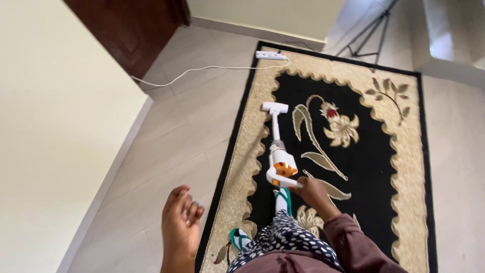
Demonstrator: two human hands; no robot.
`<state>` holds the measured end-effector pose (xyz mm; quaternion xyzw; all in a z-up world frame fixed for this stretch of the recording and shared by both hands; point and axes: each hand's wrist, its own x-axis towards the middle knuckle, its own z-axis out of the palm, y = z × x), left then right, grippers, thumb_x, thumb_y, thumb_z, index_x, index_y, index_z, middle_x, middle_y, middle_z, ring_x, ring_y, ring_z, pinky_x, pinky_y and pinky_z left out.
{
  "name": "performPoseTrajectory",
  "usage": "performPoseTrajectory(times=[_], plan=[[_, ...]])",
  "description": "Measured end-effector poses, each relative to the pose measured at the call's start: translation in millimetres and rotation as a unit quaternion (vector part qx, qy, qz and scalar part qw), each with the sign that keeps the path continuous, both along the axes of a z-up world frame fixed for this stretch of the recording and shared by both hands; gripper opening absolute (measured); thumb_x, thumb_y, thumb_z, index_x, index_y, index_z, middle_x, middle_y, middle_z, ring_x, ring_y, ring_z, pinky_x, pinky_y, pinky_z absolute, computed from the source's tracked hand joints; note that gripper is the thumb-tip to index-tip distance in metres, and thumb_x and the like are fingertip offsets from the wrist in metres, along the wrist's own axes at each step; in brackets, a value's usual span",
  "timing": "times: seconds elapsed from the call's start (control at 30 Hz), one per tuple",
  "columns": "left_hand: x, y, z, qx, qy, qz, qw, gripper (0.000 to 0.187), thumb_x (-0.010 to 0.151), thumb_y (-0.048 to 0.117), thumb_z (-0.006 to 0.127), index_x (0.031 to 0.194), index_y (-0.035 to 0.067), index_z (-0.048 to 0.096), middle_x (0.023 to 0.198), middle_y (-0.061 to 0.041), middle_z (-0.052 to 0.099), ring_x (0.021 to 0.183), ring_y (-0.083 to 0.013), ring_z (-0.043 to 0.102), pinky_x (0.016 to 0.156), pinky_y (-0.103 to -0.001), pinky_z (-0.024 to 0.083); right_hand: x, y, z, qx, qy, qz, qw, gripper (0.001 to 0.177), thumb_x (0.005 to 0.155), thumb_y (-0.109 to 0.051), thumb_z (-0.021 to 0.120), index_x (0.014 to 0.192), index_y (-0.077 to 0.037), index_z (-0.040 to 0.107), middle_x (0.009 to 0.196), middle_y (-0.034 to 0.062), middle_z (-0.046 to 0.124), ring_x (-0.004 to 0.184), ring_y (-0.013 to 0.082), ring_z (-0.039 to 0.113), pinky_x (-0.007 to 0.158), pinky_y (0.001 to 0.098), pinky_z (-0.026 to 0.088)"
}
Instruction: The person cleans a rug by moving a handheld vacuum cleaner back and forth across the patterned surface.
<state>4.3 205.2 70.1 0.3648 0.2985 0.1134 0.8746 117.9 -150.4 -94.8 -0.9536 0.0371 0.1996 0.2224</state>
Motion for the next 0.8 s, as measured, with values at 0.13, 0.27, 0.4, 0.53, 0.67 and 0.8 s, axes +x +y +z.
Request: performPoseTrajectory(times=[0.13, 0.27, 0.4, 0.53, 0.67, 0.8], plan=[[25.4, -14.4, 13.0, 0.005, -0.021, -0.068, 0.997, 0.011, 0.1, 0.014, 0.058, 0.104, 0.006, 0.063, 0.054, 0.007, 0.029, 0.045, -0.0058, 0.025, 0.057, -0.027, 0.035, -43.2, 7.7, 11.0, 0.021, 0.094, -0.077, 0.992, 0.056, 0.076, -0.052, 0.078, 0.117, -0.015, 0.074, 0.09, 0.0115, 0.079, 0.07, 0.0279, 0.078, 0.066, 0.0403, 0.062], [45.1, -26.5, 19.0, -0.008, -0.01, -0.093, 0.996, 0.011, 0.099, 0.014, 0.058, 0.104, 0.006, 0.064, 0.054, 0.007, 0.031, 0.046, -0.0058, 0.028, 0.058, -0.027, 0.038, -58.3, 4.0, -2.1, 0.016, 0.073, -0.027, 0.997, 0.048, 0.075, -0.055, 0.079, 0.101, -0.015, 0.08, 0.085, 0.0079, 0.08, 0.071, 0.0221, 0.076, 0.066, 0.0344, 0.058], [62.7, -25.1, 3.0, 0.007, -0.008, -0.097, 0.995, 0.011, 0.098, 0.013, 0.059, 0.103, 0.006, 0.064, 0.056, 0.007, 0.032, 0.046, -0.0055, 0.026, 0.055, -0.027, 0.034, -35.9, -3.1, -0.8, -0.023, 0.101, 0.0, 0.995, 0.047, 0.076, -0.057, 0.079, 0.098, -0.015, 0.08, 0.084, 0.0077, 0.08, 0.073, 0.0205, 0.076, 0.067, 0.0341, 0.055], [81.6, -11.8, -7.2, 0.016, 0.003, -0.058, 0.998, 0.01, 0.098, 0.014, 0.059, 0.103, 0.006, 0.063, 0.056, 0.007, 0.03, 0.045, -0.0059, 0.024, 0.056, -0.027, 0.035, 8.5, -18.0, -33.0, -0.033, 0.097, -0.014, 0.995, 0.049, 0.073, -0.056, 0.083, 0.1, -0.017, 0.079, 0.088, 0.0092, 0.078, 0.077, 0.0219, 0.075, 0.069, 0.0353, 0.056], [116.0, 11.6, -45.6, 0.007, -0.002, -0.024, 1.0, 0.011, 0.1, 0.017, 0.058, 0.104, 0.008, 0.063, 0.054, 0.008, 0.028, 0.044, -0.0055, 0.023, 0.056, -0.028, 0.036, 77.8, -33.4, -56.7, -0.003, 0.081, -0.022, 0.996, 0.052, 0.07, -0.057, 0.083, 0.101, -0.015, 0.077, 0.089, 0.0105, 0.079, 0.08, 0.0266, 0.077, 0.071, 0.0391, 0.057], [130.8, 21.2, -48.5, 0.04, 0.063, 0.003, 0.997, 0.011, 0.103, 0.017, 0.055, 0.103, 0.008, 0.063, 0.05, 0.007, 0.027, 0.04, -0.0062, 0.022, 0.055, -0.03, 0.037, 137.3, -35.9, -65.3, 0.018, -0.012, -0.006, 1.0, 0.051, 0.07, -0.055, 0.086, 0.095, -0.011, 0.079, 0.09, 0.0157, 0.077, 0.086, 0.0368, 0.072, 0.073, 0.0465, 0.054]])
